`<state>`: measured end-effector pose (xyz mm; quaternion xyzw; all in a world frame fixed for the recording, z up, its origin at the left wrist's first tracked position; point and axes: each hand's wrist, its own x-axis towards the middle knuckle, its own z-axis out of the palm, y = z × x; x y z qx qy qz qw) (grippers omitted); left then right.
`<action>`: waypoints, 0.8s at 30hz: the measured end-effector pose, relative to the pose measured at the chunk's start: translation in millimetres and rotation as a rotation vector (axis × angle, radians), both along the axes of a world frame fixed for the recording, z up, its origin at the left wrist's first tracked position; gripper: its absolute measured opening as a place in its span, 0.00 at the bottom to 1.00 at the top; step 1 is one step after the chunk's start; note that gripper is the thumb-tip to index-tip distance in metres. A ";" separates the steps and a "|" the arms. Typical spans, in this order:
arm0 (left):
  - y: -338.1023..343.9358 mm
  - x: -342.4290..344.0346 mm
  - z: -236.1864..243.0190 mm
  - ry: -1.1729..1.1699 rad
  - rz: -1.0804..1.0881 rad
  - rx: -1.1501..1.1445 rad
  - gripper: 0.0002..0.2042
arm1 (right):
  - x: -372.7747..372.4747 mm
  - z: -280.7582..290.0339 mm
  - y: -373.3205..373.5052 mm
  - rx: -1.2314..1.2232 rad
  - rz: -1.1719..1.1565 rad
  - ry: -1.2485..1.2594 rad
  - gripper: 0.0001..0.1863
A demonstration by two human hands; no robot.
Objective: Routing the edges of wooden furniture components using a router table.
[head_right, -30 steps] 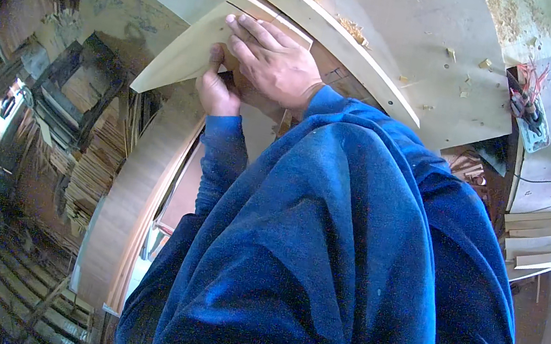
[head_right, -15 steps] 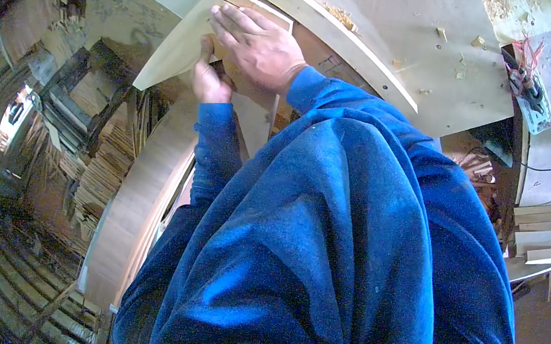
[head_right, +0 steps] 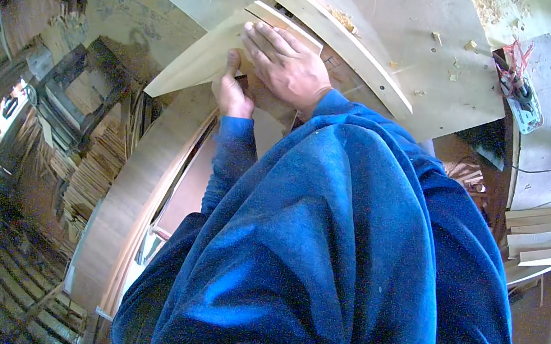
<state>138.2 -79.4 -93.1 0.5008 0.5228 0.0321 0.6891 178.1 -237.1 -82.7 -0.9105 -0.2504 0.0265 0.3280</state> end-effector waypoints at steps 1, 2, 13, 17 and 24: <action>-3.2 3.6 3.3 0.005 -0.016 0.034 0.26 | -0.1 -0.3 1.0 0.002 0.003 -0.003 0.30; -5.8 7.4 7.1 0.010 -0.032 0.068 0.24 | 0.8 -0.9 2.1 0.000 0.002 -0.002 0.30; 18.7 34.8 -0.3 0.055 -0.056 0.053 0.24 | 29.9 -8.8 23.6 -0.015 0.000 -0.085 0.26; 37.4 62.0 -7.3 0.100 -0.058 -0.065 0.24 | 48.9 -14.7 38.6 -0.061 -0.020 -0.167 0.25; 27.8 43.1 -4.7 0.084 -0.058 -0.082 0.25 | 31.7 -12.9 31.6 -0.056 -0.045 -0.149 0.27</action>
